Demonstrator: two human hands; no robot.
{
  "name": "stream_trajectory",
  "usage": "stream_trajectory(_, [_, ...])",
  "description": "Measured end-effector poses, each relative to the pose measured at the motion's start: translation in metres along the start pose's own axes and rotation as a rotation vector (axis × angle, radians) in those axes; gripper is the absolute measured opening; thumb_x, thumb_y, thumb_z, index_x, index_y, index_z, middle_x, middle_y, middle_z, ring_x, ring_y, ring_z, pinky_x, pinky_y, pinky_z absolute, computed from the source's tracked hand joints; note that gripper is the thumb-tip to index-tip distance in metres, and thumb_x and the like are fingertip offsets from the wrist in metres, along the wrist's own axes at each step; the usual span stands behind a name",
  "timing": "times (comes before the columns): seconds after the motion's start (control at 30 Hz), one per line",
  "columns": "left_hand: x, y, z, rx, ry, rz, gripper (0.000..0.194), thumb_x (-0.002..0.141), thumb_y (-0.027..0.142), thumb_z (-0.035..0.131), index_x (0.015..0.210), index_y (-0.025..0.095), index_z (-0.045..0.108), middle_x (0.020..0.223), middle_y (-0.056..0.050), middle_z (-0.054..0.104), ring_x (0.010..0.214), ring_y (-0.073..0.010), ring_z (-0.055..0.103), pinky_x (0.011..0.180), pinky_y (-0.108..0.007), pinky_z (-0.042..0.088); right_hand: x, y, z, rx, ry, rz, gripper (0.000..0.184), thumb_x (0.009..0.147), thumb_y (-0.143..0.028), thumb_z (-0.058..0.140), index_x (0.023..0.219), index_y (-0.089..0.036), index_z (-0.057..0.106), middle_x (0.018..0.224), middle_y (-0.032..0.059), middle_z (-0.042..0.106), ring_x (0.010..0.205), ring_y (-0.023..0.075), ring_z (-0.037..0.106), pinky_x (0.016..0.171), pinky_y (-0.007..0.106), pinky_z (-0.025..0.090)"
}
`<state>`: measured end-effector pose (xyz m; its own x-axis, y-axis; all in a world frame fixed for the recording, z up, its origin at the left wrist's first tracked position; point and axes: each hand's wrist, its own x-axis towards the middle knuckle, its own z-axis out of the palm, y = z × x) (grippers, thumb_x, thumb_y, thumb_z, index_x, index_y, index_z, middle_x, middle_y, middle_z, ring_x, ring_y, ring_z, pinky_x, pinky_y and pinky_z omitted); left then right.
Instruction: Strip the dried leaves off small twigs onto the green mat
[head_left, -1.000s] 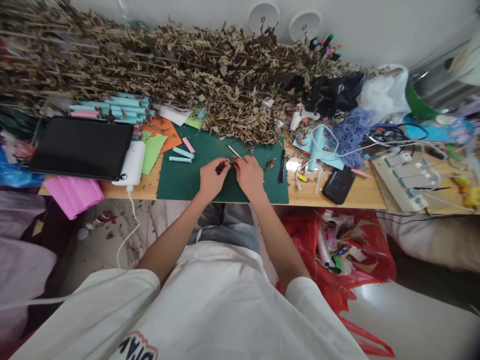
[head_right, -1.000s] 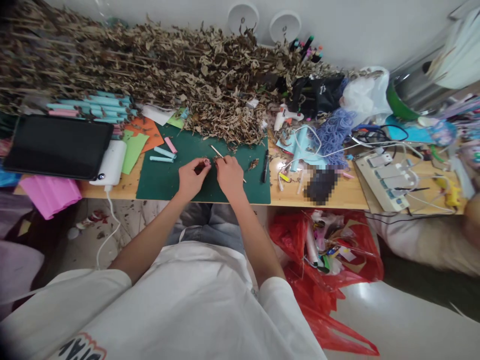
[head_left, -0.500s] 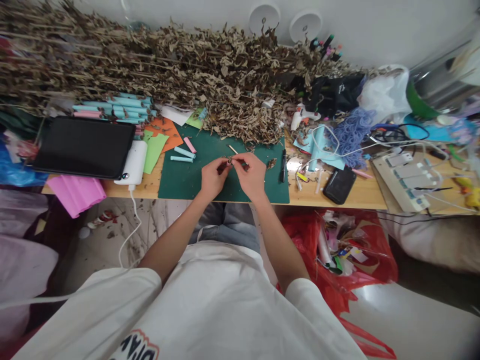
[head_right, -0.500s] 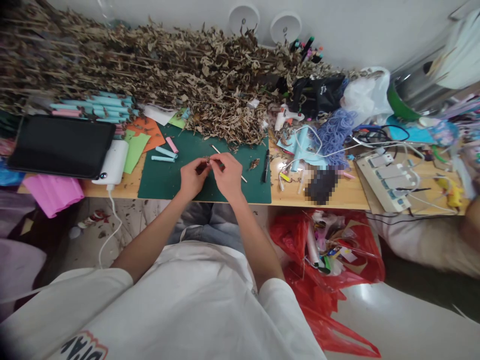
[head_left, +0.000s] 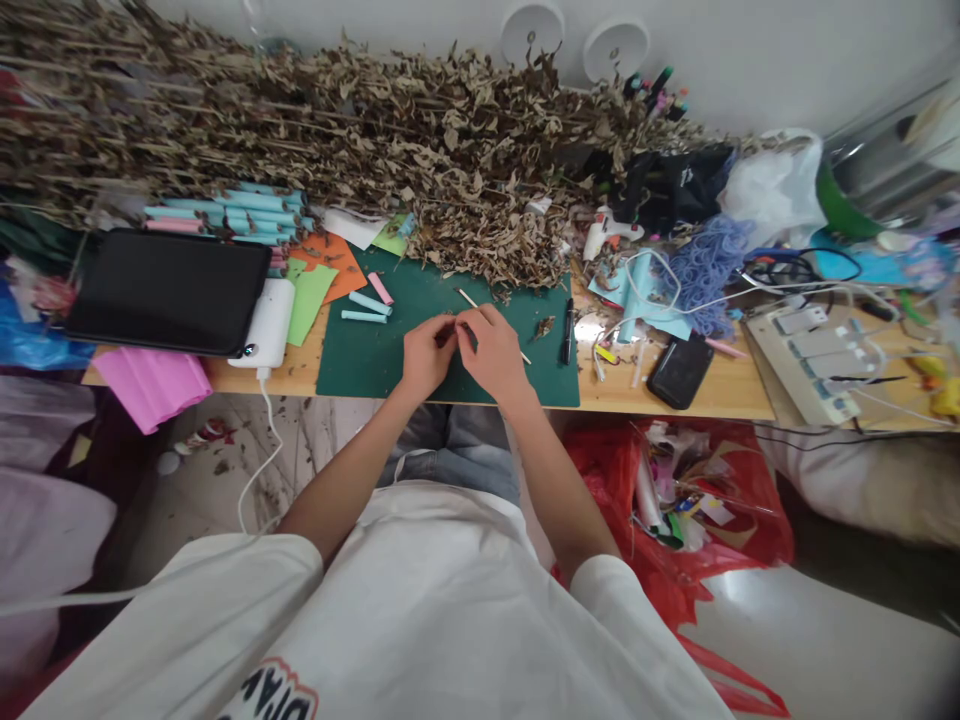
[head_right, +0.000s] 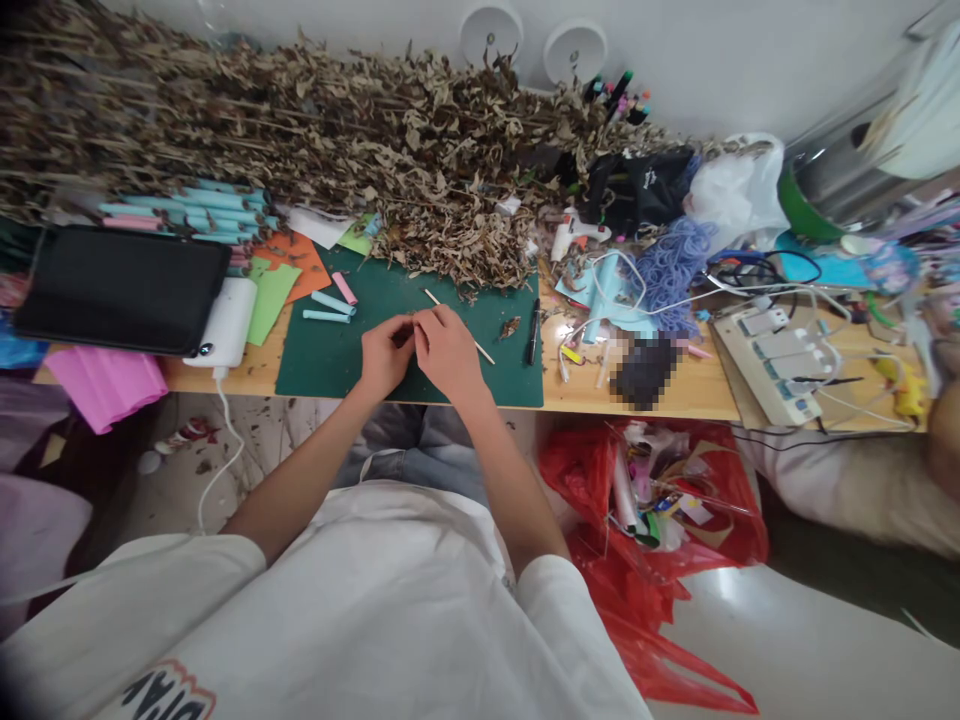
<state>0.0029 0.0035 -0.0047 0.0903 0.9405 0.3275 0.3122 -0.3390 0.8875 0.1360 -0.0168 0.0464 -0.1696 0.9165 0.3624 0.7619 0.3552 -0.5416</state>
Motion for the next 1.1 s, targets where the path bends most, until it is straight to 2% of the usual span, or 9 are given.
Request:
stream_trajectory(0.17, [0.001,0.002,0.0,0.011,0.0,-0.012,0.013,0.084,0.018,0.064,0.094,0.017,0.072,0.086,-0.004,0.073,0.073,-0.0137,0.064,0.069,-0.024,0.049,0.005,0.005,-0.002,0.107,0.011,0.013,0.018,0.095,-0.018,0.044,0.093,-0.02,0.062,0.096,0.0075,0.062,0.089,0.0197,0.059,0.082,0.032,0.048])
stream_trajectory(0.33, [0.002,0.004,0.0,0.001,0.008,-0.035,0.01,0.085,0.021,0.065,0.091,0.017,0.072,0.083,-0.003,0.073,0.071,-0.0131,0.064,0.067,-0.023,0.049,0.011,0.008,-0.009,0.138,-0.043,0.038,0.018,0.092,-0.015,0.048,0.106,-0.021,0.058,0.094,0.0052,0.065,0.088,0.0198,0.061,0.081,0.032,0.048])
stream_trajectory(0.43, [0.002,0.005,0.0,-0.002,0.006,-0.037,0.01,0.085,0.023,0.065,0.091,0.017,0.072,0.082,-0.003,0.072,0.07,-0.0129,0.063,0.066,-0.023,0.049,0.017,0.011,-0.013,0.123,-0.077,0.029,0.008,0.091,-0.018,0.055,0.094,-0.021,0.062,0.084,0.0027,0.064,0.08,0.0184,0.059,0.076,0.031,0.046])
stream_trajectory(0.5, [0.001,0.005,0.0,0.007,0.002,-0.029,0.01,0.085,0.022,0.065,0.091,0.018,0.072,0.081,-0.002,0.072,0.069,-0.0126,0.063,0.065,-0.023,0.049,0.019,0.013,-0.013,0.117,-0.084,0.0,0.01,0.092,-0.021,0.057,0.086,-0.021,0.065,0.085,0.003,0.064,0.081,0.0179,0.059,0.075,0.031,0.046])
stream_trajectory(0.67, [0.0,0.003,-0.001,0.045,0.008,0.009,0.016,0.084,0.014,0.062,0.095,0.018,0.072,0.085,-0.003,0.073,0.073,-0.0134,0.064,0.068,-0.024,0.049,0.008,0.012,-0.008,0.125,-0.047,-0.041,0.015,0.094,-0.028,0.057,0.092,-0.02,0.069,0.095,0.0054,0.065,0.085,0.018,0.061,0.077,0.031,0.048])
stream_trajectory(0.8, [0.0,0.003,0.0,0.016,0.0,-0.001,0.016,0.084,0.015,0.062,0.096,0.018,0.072,0.087,-0.004,0.073,0.076,-0.0146,0.066,0.071,-0.025,0.051,-0.001,0.009,-0.002,0.114,-0.022,-0.007,0.019,0.096,-0.022,0.049,0.101,-0.02,0.068,0.101,0.0072,0.066,0.088,0.0188,0.062,0.08,0.032,0.05])
stream_trajectory(0.9, [0.001,0.005,0.0,0.008,0.02,-0.019,0.01,0.084,0.018,0.064,0.091,0.017,0.071,0.085,-0.004,0.073,0.072,-0.014,0.065,0.067,-0.024,0.051,0.001,0.01,0.003,0.204,0.026,0.042,0.018,0.094,-0.019,0.049,0.102,-0.021,0.065,0.096,0.0052,0.069,0.087,0.0181,0.064,0.081,0.032,0.051])
stream_trajectory(1.0, [0.002,0.006,0.0,0.019,0.024,-0.036,0.007,0.083,0.018,0.065,0.088,0.017,0.07,0.083,-0.003,0.073,0.068,-0.0131,0.064,0.065,-0.023,0.051,0.004,0.014,0.005,0.282,0.063,0.12,0.017,0.092,-0.02,0.054,0.107,-0.021,0.061,0.087,0.0017,0.069,0.077,0.0161,0.064,0.075,0.029,0.051])
stream_trajectory(1.1, [0.001,0.005,0.0,0.016,0.014,-0.036,0.009,0.084,0.019,0.065,0.091,0.018,0.071,0.084,-0.003,0.073,0.071,-0.0136,0.065,0.067,-0.024,0.052,0.004,0.015,0.002,0.226,0.049,0.062,0.012,0.094,-0.024,0.052,0.098,-0.021,0.063,0.089,0.0029,0.069,0.079,0.016,0.064,0.075,0.028,0.05])
